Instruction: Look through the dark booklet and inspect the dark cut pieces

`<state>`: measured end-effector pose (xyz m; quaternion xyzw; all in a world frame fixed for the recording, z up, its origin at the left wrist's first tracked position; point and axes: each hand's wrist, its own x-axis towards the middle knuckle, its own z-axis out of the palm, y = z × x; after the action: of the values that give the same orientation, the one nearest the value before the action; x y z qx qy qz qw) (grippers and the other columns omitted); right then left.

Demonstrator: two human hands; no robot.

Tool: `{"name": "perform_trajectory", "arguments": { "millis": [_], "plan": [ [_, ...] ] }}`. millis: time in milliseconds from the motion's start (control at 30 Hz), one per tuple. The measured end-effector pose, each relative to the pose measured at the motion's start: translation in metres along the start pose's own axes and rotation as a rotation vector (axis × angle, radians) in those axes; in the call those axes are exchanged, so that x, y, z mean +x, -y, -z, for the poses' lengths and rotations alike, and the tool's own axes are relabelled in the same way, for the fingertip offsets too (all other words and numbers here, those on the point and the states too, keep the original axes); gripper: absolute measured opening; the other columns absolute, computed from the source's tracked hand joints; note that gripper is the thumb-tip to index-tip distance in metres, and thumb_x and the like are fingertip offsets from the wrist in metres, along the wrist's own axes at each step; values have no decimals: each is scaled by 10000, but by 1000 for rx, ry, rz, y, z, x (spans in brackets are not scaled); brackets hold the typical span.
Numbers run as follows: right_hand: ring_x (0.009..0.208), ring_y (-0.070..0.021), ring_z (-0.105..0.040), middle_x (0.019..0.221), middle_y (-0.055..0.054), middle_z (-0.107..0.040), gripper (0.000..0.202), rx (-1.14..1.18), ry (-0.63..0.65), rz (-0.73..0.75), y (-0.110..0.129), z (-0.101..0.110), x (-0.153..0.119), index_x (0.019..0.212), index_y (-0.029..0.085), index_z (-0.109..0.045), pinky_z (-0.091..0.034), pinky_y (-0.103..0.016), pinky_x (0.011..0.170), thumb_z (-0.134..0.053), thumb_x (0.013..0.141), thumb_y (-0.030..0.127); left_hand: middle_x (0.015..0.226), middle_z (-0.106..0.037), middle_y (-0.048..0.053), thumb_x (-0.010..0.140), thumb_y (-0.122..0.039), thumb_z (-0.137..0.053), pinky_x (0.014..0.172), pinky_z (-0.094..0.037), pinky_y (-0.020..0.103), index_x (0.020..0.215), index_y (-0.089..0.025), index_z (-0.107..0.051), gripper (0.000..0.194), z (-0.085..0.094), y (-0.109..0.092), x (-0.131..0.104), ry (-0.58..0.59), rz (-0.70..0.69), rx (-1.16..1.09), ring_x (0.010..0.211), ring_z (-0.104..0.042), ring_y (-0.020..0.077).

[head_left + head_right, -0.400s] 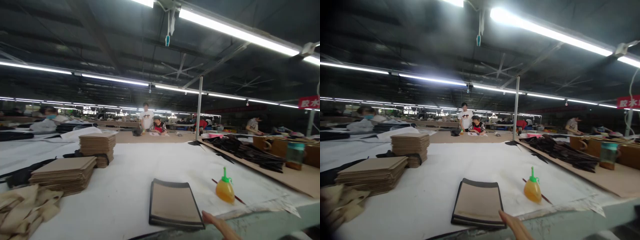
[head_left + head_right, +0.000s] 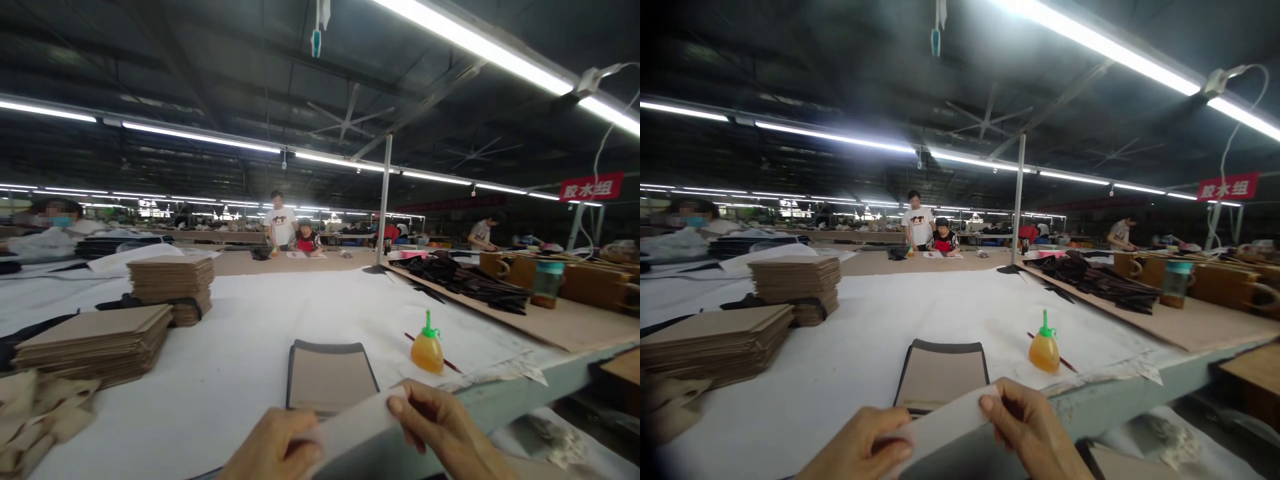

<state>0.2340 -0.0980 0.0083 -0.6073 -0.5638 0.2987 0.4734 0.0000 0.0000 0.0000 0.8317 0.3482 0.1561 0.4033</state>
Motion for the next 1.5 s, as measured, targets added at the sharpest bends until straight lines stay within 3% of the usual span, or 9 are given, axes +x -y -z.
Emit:
{"name": "perform_trajectory", "arguments": {
  "millis": [100, 200, 300, 467, 633, 767, 1067, 1200, 1500],
  "plan": [
    [572, -122, -415, 545, 26, -436, 525, -94, -74, 70, 5, 2, 16, 524, 201, -430, -344, -271, 593, -438, 800, 648, 571, -474, -41, 809, -348, -456, 525, -297, 254, 639, -183, -552, 256, 23, 1, 13, -103, -88, 51, 553, -454, 123],
    [541, -116, -408, 534, 40, -428, 454, -38, -98, 38, 0, -3, 32, 604, 198, -494, -334, -266, 547, -491, 761, 624, 592, -438, -41, 781, -336, -493, 564, -277, 256, 607, -162, -564, 256, 40, 8, 34, -204, -157, 97, 598, -412, 114],
    [494, -98, -416, 551, 67, -470, 439, 85, -133, -32, -13, -9, 47, 843, 187, -531, -300, -237, 480, -599, 681, 589, 574, -449, -46, 694, -322, -581, 544, -258, 253, 644, -151, -586, 179, 46, 20, 59, -235, -126, -28, 576, -382, 106],
    [430, -75, -412, 459, 62, -474, 427, 70, -157, -111, -35, -6, 59, 695, 172, -523, -291, -214, 448, -563, 702, 597, 533, -497, -30, 649, -416, -559, 503, -259, 257, 661, -148, -542, 269, 45, 42, 87, -205, -49, -201, 482, -372, 99],
    [418, -67, -411, 489, 50, -494, 390, 23, -178, -168, -49, -2, 64, 672, 160, -573, -311, -214, 439, -567, 699, 549, 544, -458, -32, 645, -414, -569, 567, -267, 270, 603, -140, -547, 278, 40, 56, 90, -198, -60, -157, 561, -381, 113],
    [456, -84, -417, 532, 45, -509, 360, -26, -207, -187, -55, -4, 67, 782, 155, -614, -306, -222, 429, -595, 664, 494, 534, -406, -49, 639, -389, -605, 563, -240, 274, 567, -153, -519, 262, 37, 67, 92, -185, -72, -122, 565, -356, 112],
    [450, -100, -379, 487, 39, -489, 280, -125, -143, -190, -58, -3, 71, 681, 176, -625, -261, -245, 421, -588, 633, 450, 757, -577, 8, 608, -279, -670, 633, -318, 275, 505, -155, -507, 229, 36, 77, 94, -178, -172, -142, 653, -451, 120],
    [462, -111, -391, 496, 37, -491, 312, -152, -144, -194, -67, -6, 74, 729, 173, -633, -246, -256, 434, -574, 650, 470, 741, -618, 18, 607, -275, -676, 618, -311, 281, 510, -153, -531, 213, 36, 77, 93, -170, -141, -152, 640, -471, 127],
    [573, -163, -542, 614, 6, -614, 355, -160, -183, -174, -87, -12, 75, 895, 184, -553, -357, -287, 546, -563, 654, 445, 762, -624, 18, 595, -281, -687, 627, -342, 279, 503, -149, -542, 216, 37, 80, 95, -113, -129, -181, 659, -511, 135]
  ]
}}
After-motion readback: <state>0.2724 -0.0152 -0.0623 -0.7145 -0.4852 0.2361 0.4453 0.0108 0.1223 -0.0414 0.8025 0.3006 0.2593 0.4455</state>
